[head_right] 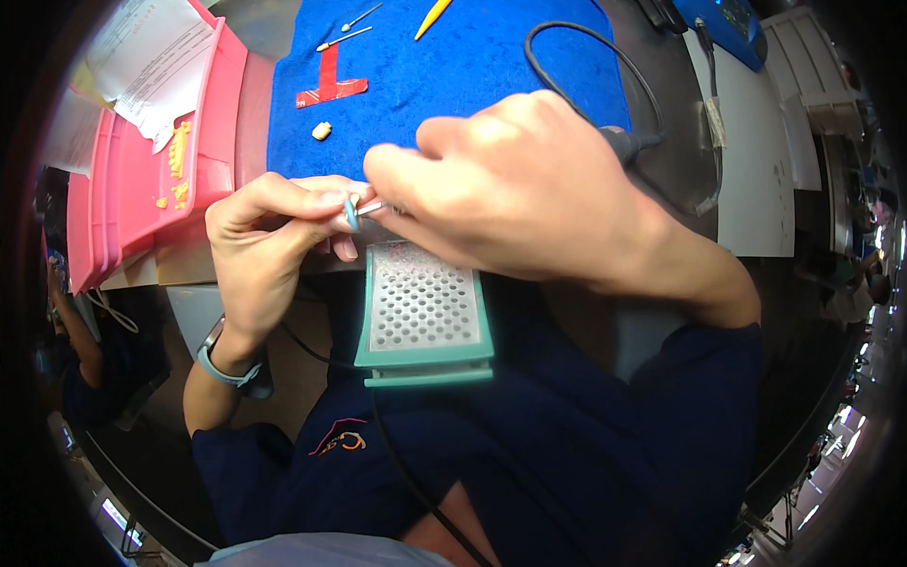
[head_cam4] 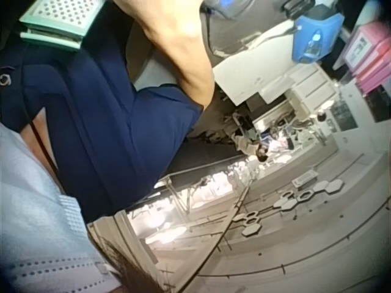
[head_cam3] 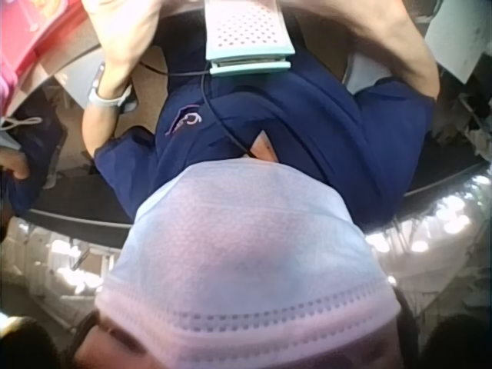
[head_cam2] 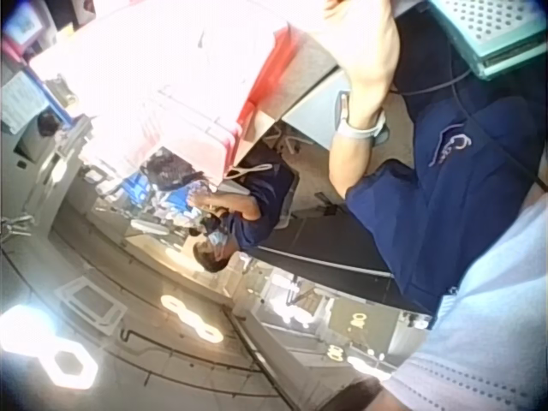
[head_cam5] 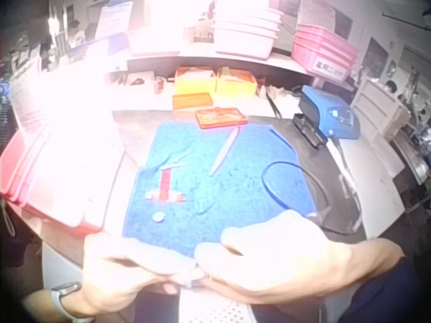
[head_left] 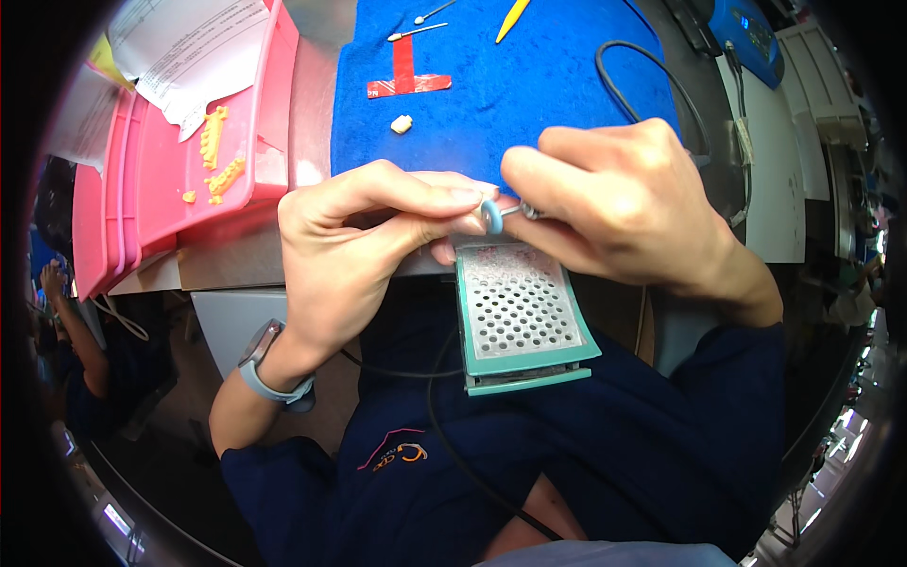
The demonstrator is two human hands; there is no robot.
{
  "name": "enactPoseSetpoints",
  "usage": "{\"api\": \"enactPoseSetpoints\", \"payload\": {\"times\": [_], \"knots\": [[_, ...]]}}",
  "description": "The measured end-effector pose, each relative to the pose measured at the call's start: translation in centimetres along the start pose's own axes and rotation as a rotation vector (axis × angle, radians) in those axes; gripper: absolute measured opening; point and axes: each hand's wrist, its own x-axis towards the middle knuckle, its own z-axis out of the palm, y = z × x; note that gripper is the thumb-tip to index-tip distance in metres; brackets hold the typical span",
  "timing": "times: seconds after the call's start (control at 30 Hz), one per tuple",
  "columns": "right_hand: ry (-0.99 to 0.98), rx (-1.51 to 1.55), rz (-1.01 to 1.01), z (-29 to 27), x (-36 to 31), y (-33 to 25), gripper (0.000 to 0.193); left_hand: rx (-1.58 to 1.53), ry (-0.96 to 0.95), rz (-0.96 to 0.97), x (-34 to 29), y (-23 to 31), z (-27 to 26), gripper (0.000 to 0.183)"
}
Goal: The person grinds a dental crown using a rotary handpiece, replaces the attachment on the rotary tool with a polishing disc, and polishes the dental crown.
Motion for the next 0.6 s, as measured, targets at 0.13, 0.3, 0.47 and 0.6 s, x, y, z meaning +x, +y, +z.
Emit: {"api": "enactPoseSetpoints", "payload": {"times": [0.13, 0.3, 0.47, 0.6], "knots": [[-0.035, -0.006, 0.004, -0.20, 0.04, -0.10, 0.025, 0.000, 0.003, -0.002, -0.05, 0.01, -0.10, 0.010], [-0.021, 0.007, 0.016, -0.18, 0.06, -0.10, 0.025, 0.042, 0.041, -0.043, 0.05, 0.37, 0.46, 0.010], [0.023, 0.022, 0.046, -0.35, 0.10, 0.53, 0.027, 0.102, 0.023, -0.015, 0.21, 0.54, 0.31, 0.009], [0.061, 0.055, 0.028, -0.20, 0.11, 0.29, 0.025, 0.034, 0.023, -0.076, -0.03, 0.37, -0.03, 0.006]]}}
